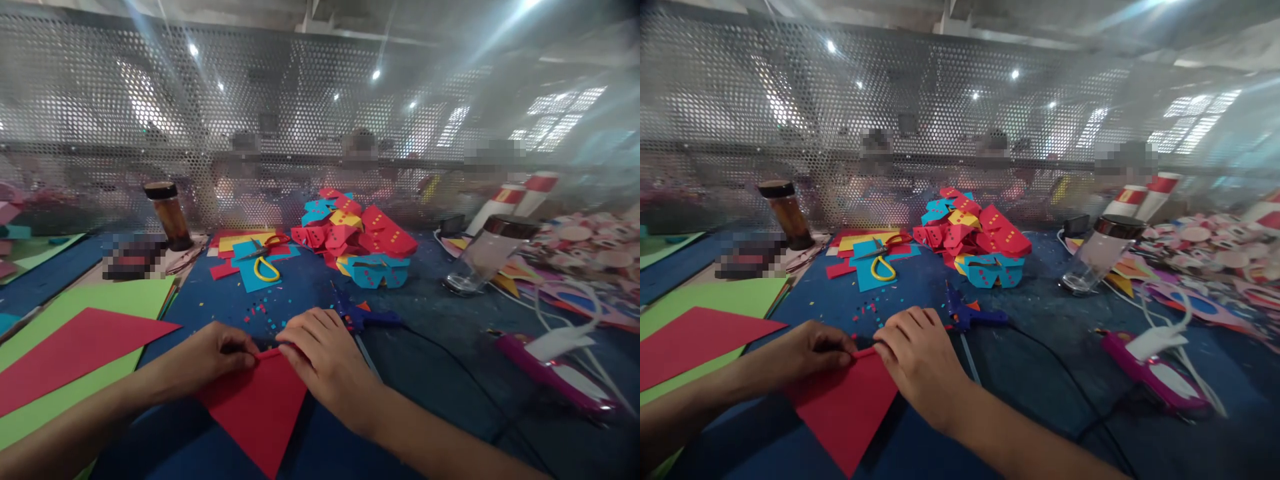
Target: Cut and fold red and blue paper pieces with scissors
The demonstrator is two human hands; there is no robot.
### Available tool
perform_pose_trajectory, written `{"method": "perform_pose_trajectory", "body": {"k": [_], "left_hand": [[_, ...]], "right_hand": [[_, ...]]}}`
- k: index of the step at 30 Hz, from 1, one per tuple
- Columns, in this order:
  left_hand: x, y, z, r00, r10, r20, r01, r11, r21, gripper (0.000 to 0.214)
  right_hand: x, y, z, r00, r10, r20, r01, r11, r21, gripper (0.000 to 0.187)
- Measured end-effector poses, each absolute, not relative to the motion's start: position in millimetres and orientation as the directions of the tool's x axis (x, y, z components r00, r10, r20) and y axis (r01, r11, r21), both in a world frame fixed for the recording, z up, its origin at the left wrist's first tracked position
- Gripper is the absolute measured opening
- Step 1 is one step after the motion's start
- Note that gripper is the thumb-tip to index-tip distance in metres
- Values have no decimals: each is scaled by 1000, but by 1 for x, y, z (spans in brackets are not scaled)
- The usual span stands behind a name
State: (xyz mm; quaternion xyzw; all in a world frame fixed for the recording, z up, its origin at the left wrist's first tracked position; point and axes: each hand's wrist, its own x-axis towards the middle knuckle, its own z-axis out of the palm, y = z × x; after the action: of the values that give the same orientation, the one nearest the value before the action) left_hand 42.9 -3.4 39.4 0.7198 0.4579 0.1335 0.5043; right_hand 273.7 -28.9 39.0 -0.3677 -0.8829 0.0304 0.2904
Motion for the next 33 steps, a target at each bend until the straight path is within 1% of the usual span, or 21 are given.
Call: {"method": "perform_pose_trajectory", "body": {"k": [6,9,13,15,16,18,20,23,25,26,28,30,32,33], "left_hand": [[42,-1,36,550,794,-258,568,-129,813,23],[43,-2,35,514,829,-222,590,-155,792,23],[45,-4,34,465,863,-199,602,-143,785,22],[44,-3,34,458,867,-198,588,-128,799,23],[43,-1,34,458,867,-195,576,-122,808,21],[39,3,34,462,869,-178,532,-111,839,18],[34,10,35,465,870,-161,481,-96,871,16],[27,19,34,457,872,-177,463,-63,884,20],[24,23,32,456,866,-205,460,-33,887,23],[23,24,30,463,860,-214,455,-23,890,25],[23,24,27,486,845,-222,444,-20,896,28],[25,22,25,498,840,-215,452,-39,891,28],[29,18,25,489,850,-197,482,-75,873,24],[31,15,26,481,857,-188,506,-96,857,20]], "right_hand": [[272,-22,25,-566,738,368,680,670,-298,20],[271,-21,22,-556,761,334,702,645,-301,19],[272,-21,24,-549,768,329,701,638,-320,13],[273,-23,27,-562,750,348,665,660,-348,10],[273,-24,28,-574,735,360,641,677,-362,11],[274,-28,31,-607,696,384,587,718,-373,17],[274,-31,34,-658,648,383,542,761,-357,27],[274,-33,38,-736,580,349,495,813,-307,45],[274,-33,40,-767,550,331,473,833,-286,50],[274,-33,40,-774,537,334,463,841,-281,49],[274,-32,39,-781,515,353,440,855,-275,42],[274,-31,37,-777,506,375,428,861,-276,27],[274,-30,34,-770,510,382,429,858,-282,11],[273,-30,32,-768,514,382,431,856,-286,9]]}}
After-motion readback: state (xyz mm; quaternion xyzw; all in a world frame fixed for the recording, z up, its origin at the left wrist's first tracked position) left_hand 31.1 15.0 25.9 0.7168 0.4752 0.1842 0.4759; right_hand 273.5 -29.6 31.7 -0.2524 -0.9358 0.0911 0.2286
